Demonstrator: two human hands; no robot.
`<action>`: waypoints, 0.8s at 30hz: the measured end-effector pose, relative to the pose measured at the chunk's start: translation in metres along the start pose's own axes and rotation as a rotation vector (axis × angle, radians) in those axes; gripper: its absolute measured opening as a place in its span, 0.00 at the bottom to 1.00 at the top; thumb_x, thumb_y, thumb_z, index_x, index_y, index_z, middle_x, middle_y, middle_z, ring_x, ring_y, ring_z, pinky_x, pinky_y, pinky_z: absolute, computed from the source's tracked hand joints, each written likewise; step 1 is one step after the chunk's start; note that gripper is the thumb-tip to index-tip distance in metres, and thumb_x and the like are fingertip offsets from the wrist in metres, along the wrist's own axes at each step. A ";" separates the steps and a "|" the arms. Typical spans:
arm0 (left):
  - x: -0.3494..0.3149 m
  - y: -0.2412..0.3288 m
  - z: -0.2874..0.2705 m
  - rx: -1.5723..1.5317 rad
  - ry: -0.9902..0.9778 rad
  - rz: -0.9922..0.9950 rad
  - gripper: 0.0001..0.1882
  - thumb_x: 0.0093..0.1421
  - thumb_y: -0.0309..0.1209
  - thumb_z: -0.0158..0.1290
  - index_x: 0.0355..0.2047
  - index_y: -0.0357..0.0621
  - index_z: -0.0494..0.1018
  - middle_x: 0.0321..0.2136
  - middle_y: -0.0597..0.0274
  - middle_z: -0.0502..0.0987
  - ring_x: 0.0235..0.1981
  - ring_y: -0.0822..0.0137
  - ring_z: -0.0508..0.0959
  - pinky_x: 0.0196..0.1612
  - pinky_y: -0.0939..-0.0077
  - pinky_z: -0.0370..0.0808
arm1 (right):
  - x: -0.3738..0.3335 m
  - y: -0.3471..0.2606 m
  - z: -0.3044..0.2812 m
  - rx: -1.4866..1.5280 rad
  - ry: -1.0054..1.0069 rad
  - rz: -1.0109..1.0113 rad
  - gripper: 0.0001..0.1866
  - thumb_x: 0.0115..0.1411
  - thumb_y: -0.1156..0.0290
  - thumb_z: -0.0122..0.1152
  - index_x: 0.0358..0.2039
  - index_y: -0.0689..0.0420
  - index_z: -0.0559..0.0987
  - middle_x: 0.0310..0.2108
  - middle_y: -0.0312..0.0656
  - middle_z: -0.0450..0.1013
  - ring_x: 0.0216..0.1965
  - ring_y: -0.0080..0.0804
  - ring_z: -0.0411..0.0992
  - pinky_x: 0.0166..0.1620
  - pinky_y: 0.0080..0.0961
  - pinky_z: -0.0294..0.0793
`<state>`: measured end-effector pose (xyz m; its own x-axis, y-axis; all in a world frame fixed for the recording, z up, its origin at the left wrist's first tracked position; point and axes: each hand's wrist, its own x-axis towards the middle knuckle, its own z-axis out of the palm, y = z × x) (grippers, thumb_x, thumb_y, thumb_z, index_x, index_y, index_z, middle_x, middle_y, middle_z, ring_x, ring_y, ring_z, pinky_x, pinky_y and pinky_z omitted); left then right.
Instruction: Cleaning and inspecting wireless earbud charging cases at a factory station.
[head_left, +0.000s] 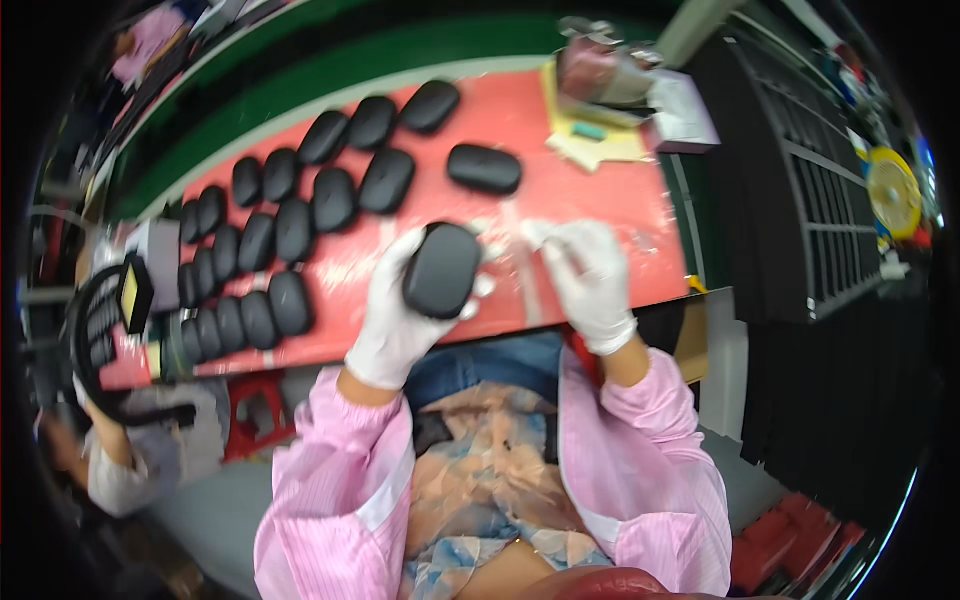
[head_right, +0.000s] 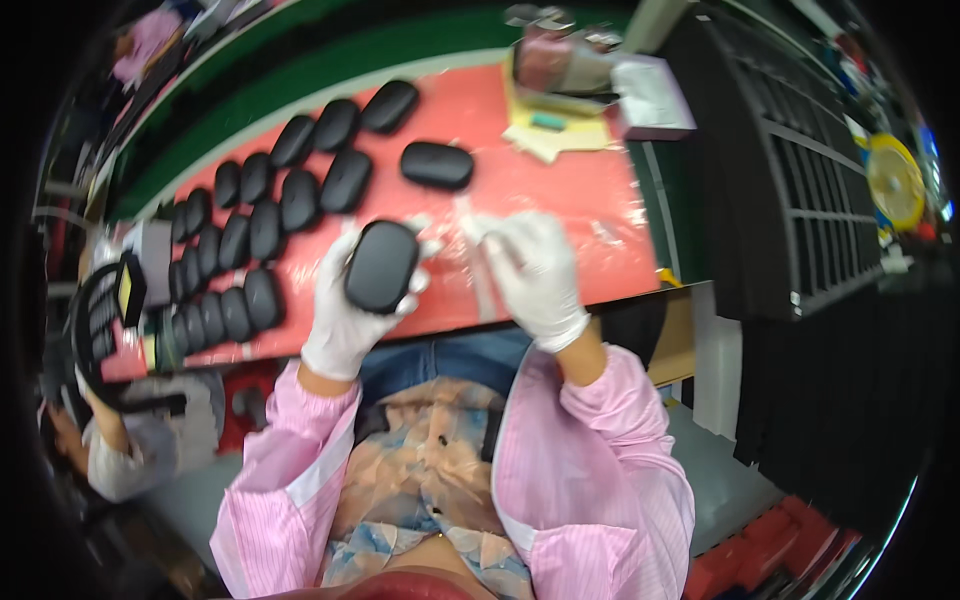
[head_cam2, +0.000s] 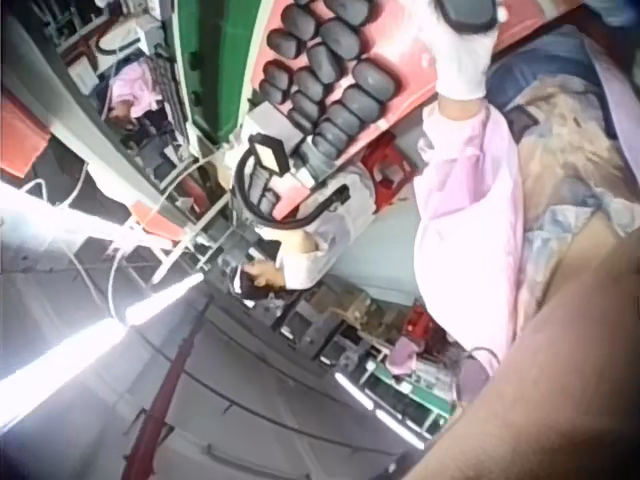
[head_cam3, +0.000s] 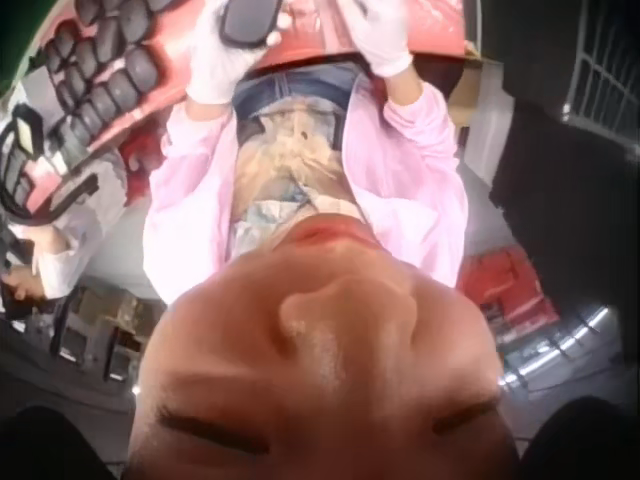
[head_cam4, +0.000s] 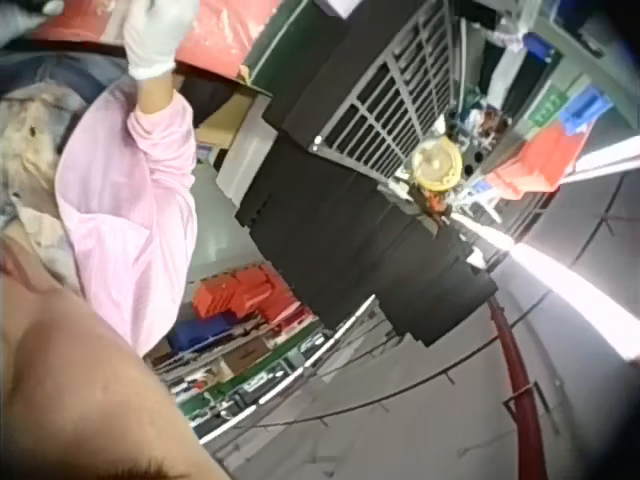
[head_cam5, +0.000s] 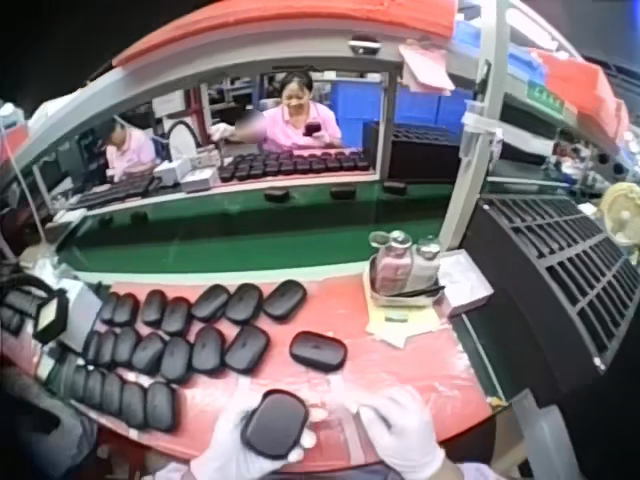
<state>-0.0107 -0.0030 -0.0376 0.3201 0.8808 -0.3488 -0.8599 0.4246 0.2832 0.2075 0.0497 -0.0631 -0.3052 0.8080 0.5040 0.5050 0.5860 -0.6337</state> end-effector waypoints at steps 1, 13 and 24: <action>0.000 -0.001 0.006 0.025 0.004 0.007 0.29 0.65 0.48 0.41 0.50 0.32 0.70 0.45 0.41 0.77 0.35 0.53 0.81 0.30 0.69 0.80 | 0.005 -0.005 -0.007 -0.007 -0.009 0.050 0.11 0.56 0.81 0.59 0.39 0.59 0.82 0.33 0.43 0.74 0.36 0.38 0.71 0.41 0.30 0.71; -0.020 -0.011 0.018 0.184 0.153 0.010 0.24 0.67 0.48 0.41 0.40 0.38 0.75 0.31 0.57 0.80 0.26 0.65 0.81 0.26 0.72 0.80 | 0.032 -0.068 0.006 -0.033 -0.162 -0.450 0.24 0.40 0.84 0.59 0.37 0.45 0.83 0.26 0.33 0.69 0.25 0.35 0.66 0.30 0.31 0.65; -0.026 0.005 0.014 0.247 -0.064 -0.053 0.31 0.67 0.48 0.38 0.46 0.26 0.72 0.35 0.37 0.79 0.22 0.56 0.81 0.20 0.72 0.79 | 0.023 -0.006 0.004 -0.210 -0.197 -0.125 0.17 0.55 0.82 0.56 0.44 0.53 0.82 0.37 0.44 0.72 0.42 0.37 0.69 0.44 0.31 0.70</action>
<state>-0.0174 -0.0205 -0.0144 0.3937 0.8639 -0.3143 -0.7202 0.5023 0.4785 0.1941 0.0654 -0.0501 -0.5155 0.7389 0.4341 0.6034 0.6726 -0.4283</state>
